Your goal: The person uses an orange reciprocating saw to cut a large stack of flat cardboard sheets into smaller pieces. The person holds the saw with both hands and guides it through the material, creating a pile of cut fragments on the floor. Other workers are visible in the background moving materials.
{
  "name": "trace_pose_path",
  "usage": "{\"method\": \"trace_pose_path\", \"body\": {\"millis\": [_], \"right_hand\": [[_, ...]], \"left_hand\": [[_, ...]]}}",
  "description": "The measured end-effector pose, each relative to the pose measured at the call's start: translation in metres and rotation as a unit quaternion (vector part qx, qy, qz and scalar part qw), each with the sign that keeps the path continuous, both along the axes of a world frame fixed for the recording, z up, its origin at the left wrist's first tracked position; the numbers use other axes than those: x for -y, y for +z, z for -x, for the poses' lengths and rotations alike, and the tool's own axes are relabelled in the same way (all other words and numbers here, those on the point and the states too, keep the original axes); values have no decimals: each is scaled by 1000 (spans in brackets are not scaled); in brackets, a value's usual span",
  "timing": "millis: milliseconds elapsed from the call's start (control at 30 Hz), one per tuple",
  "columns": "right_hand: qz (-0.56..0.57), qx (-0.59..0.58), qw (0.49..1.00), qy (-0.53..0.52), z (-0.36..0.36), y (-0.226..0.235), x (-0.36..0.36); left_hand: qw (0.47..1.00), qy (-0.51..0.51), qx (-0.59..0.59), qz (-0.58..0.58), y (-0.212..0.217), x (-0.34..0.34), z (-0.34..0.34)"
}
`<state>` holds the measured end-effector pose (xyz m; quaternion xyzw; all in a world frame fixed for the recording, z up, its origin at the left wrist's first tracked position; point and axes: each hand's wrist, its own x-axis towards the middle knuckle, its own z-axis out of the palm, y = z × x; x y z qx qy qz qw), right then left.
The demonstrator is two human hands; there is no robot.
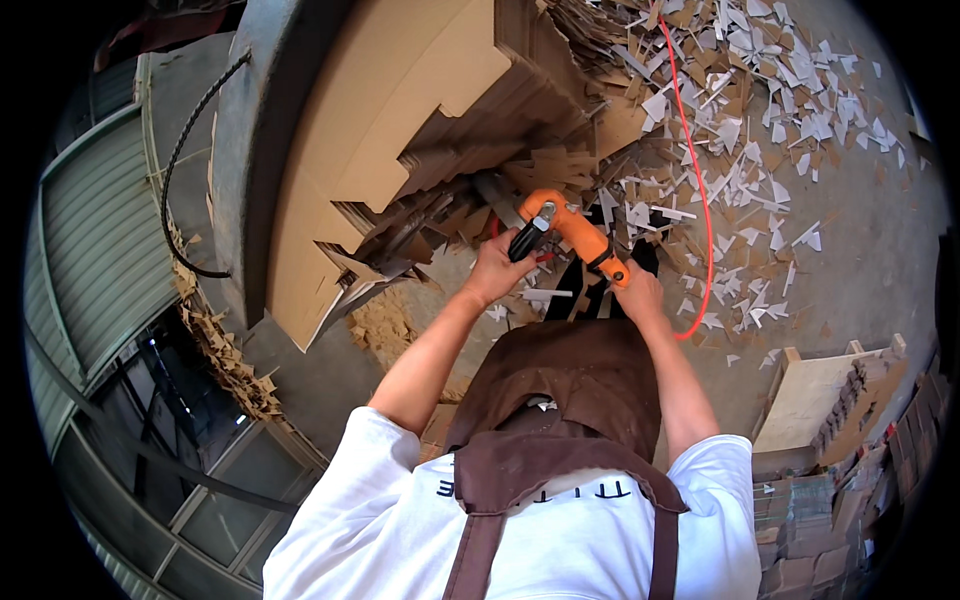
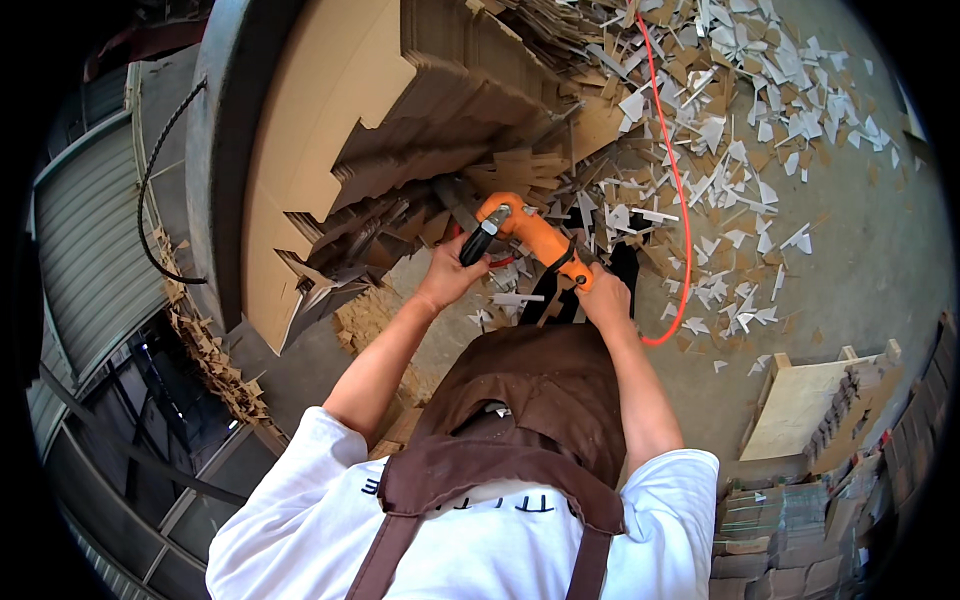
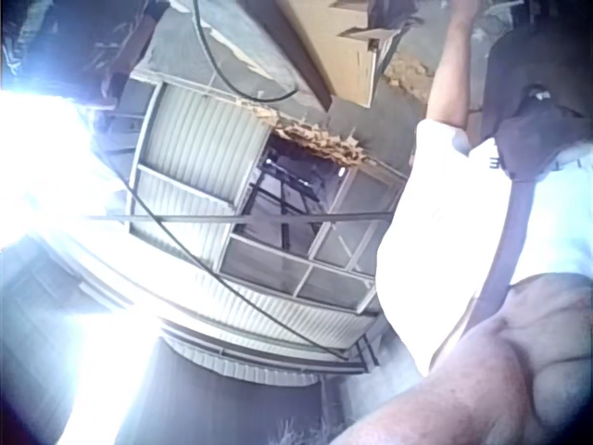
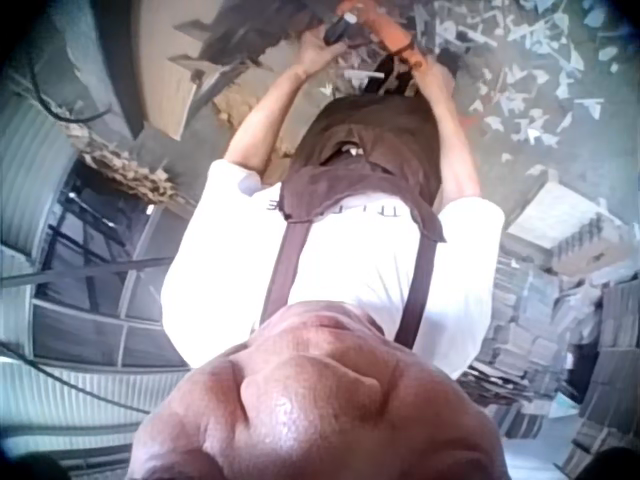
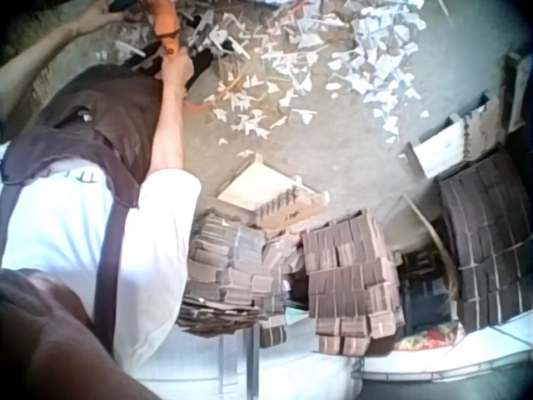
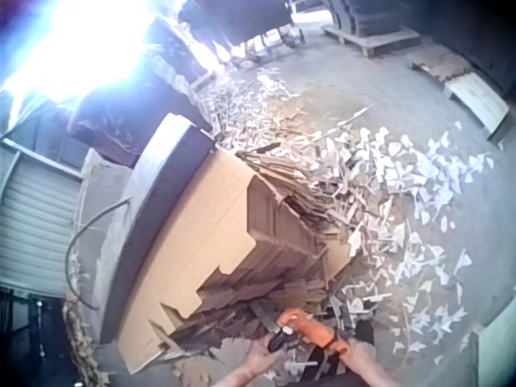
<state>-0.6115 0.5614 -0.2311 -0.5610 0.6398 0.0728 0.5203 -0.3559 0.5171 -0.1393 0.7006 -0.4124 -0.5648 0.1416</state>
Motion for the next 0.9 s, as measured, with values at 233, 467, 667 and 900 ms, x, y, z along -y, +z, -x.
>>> {"method": "trace_pose_path", "body": {"millis": [233,467,667,900], "right_hand": [[-3,1,1000,2,-4,-12,-1],[-28,-28,999,8,-9,-17,5],[-38,-50,998,-11,-15,-17,0],[-22,-66,997,-22,-4,6,-6]], "left_hand": [[1000,-2,2,-9,-9,13,-4],[998,31,-49,-40,-44,6,-15],[999,-29,-42,3,-72,11,-30],[997,-37,-69,-12,-49,15,-16]]}}
